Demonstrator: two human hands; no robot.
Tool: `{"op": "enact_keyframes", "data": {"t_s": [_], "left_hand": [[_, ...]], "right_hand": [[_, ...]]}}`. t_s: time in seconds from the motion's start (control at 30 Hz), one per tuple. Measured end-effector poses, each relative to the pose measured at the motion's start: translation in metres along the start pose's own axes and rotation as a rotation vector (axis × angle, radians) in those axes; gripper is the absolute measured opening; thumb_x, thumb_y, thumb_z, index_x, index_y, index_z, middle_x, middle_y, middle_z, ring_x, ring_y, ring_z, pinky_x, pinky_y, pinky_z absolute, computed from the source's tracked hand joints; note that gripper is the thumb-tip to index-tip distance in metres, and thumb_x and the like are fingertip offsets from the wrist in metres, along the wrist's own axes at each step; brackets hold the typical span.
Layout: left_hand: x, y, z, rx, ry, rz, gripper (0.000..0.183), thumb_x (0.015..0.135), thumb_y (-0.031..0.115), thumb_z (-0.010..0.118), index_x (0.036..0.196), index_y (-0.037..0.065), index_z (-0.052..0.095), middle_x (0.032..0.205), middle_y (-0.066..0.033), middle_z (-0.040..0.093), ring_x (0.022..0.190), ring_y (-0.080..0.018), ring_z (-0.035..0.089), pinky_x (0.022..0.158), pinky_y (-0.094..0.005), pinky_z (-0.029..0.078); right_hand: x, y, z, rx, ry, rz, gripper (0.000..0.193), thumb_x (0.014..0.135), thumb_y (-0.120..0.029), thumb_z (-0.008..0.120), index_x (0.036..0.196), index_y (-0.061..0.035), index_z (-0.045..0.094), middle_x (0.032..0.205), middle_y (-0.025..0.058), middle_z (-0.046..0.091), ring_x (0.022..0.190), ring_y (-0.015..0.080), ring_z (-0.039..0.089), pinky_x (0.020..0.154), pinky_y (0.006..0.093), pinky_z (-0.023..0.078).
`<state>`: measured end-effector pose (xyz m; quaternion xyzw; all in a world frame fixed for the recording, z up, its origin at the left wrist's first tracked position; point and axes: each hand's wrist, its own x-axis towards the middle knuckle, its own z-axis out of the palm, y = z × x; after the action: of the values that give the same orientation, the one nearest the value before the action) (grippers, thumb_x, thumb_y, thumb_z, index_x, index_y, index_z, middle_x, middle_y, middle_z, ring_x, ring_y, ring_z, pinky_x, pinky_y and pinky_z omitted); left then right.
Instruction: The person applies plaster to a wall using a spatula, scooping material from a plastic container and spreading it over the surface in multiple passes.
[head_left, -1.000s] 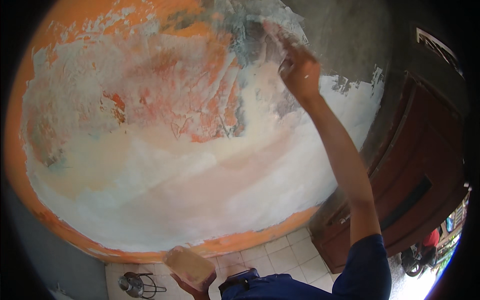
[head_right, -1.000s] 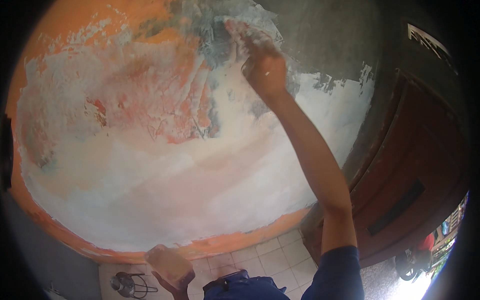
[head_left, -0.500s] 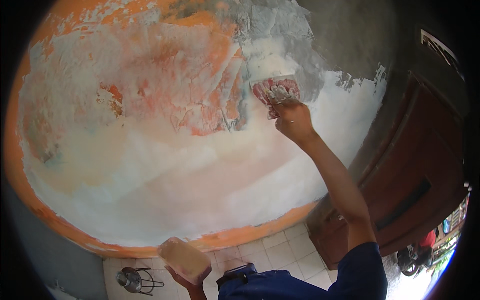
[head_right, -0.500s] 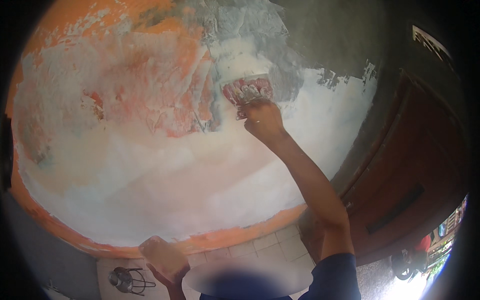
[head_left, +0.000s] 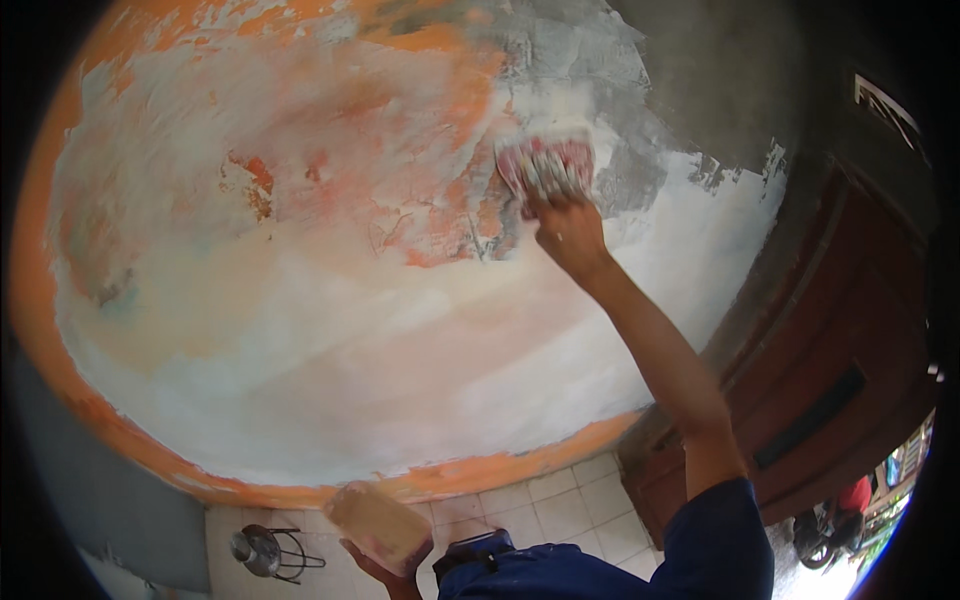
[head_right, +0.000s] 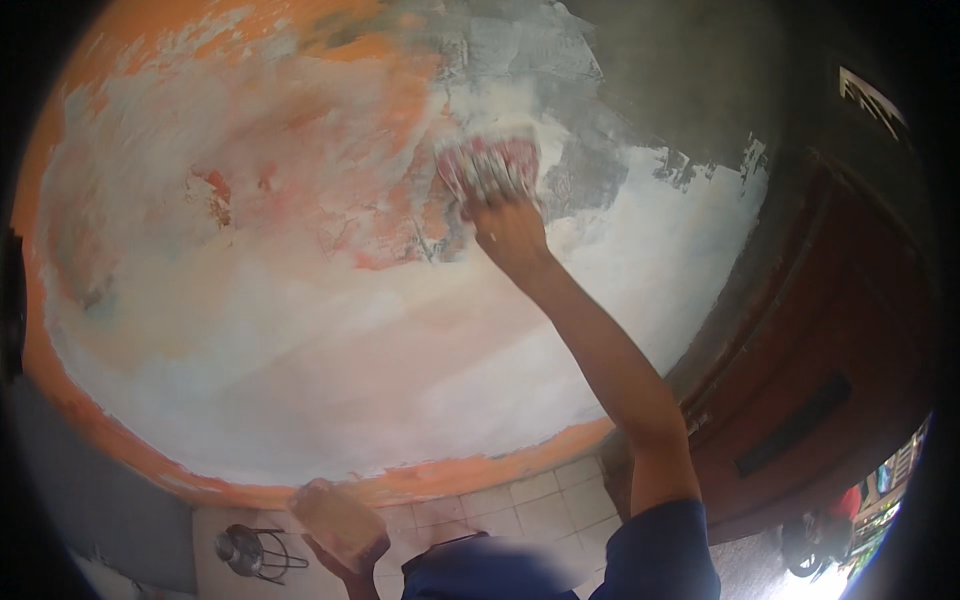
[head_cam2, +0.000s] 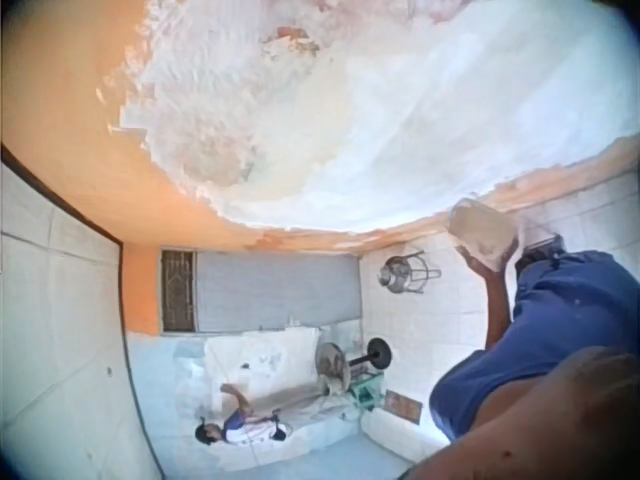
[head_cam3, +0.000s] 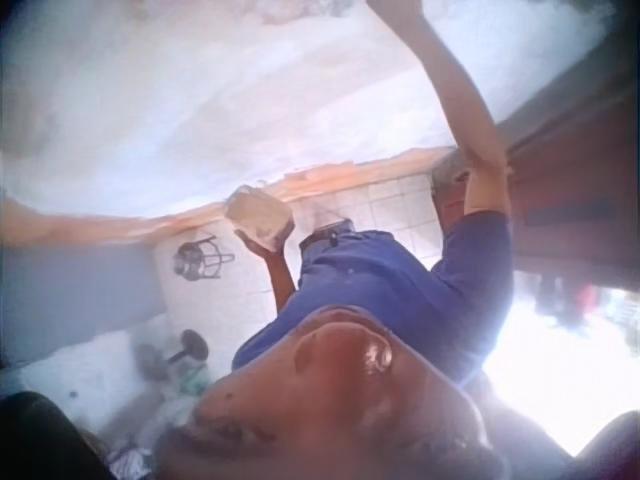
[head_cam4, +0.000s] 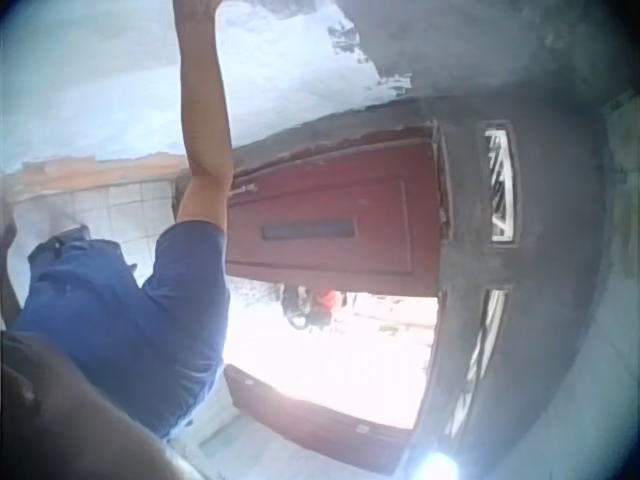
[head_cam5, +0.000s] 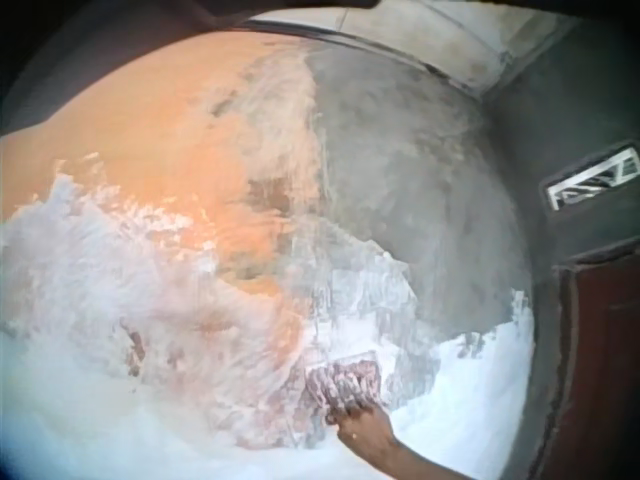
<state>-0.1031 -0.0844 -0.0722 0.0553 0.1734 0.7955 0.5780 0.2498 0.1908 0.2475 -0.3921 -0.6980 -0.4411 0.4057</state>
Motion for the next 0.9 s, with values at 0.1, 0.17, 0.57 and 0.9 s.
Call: {"op": "enact_keyframes", "data": {"t_s": [0.1, 0.17, 0.57, 0.9], "left_hand": [[-0.004, 0.005, -0.018, -0.039, -0.079, -0.044, 0.070, 0.091, 0.064, 0.034, 0.138, 0.013, 0.036, 0.132, -0.0105, 0.045, 0.116, -0.0291, 0.049, 0.096, -0.0467, 0.043], [-0.011, 0.010, -0.006, 0.007, -0.104, -0.039, 0.066, 0.093, 0.060, 0.034, 0.137, 0.011, 0.037, 0.129, -0.0088, 0.048, 0.113, -0.0268, 0.051, 0.096, -0.0442, 0.043], [0.005, 0.013, -0.011, -0.035, -0.070, -0.054, 0.073, 0.089, 0.065, 0.037, 0.140, 0.012, 0.035, 0.134, -0.0109, 0.046, 0.118, -0.0311, 0.048, 0.094, -0.0507, 0.044], [0.006, 0.049, 0.011, 0.031, -0.062, -0.036, 0.071, 0.090, 0.061, 0.041, 0.139, 0.011, 0.034, 0.130, -0.0110, 0.047, 0.110, -0.0289, 0.053, 0.089, -0.0472, 0.048]], "right_hand": [[-0.031, -0.008, -0.021, 0.061, -0.067, 0.050, 0.048, 0.060, 0.006, 0.057, 0.105, -0.0098, 0.069, 0.081, 0.0138, 0.067, 0.076, 0.0290, 0.065, 0.069, 0.0380, 0.054], [-0.023, -0.004, -0.043, 0.096, -0.093, 0.095, 0.052, 0.059, 0.007, 0.057, 0.107, -0.0109, 0.069, 0.081, 0.0125, 0.067, 0.072, 0.0264, 0.065, 0.062, 0.0356, 0.054], [0.047, -0.016, 0.009, 0.036, 0.082, 0.034, 0.038, 0.062, 0.004, 0.055, 0.098, -0.0016, 0.065, 0.074, 0.0178, 0.063, 0.067, 0.0330, 0.062, 0.063, 0.0409, 0.052], [0.040, -0.030, -0.065, 0.168, 0.001, 0.349, 0.058, 0.062, 0.012, 0.047, 0.113, -0.0076, 0.065, 0.108, 0.0163, 0.065, 0.070, 0.0296, 0.066, 0.064, 0.0348, 0.055]]}}
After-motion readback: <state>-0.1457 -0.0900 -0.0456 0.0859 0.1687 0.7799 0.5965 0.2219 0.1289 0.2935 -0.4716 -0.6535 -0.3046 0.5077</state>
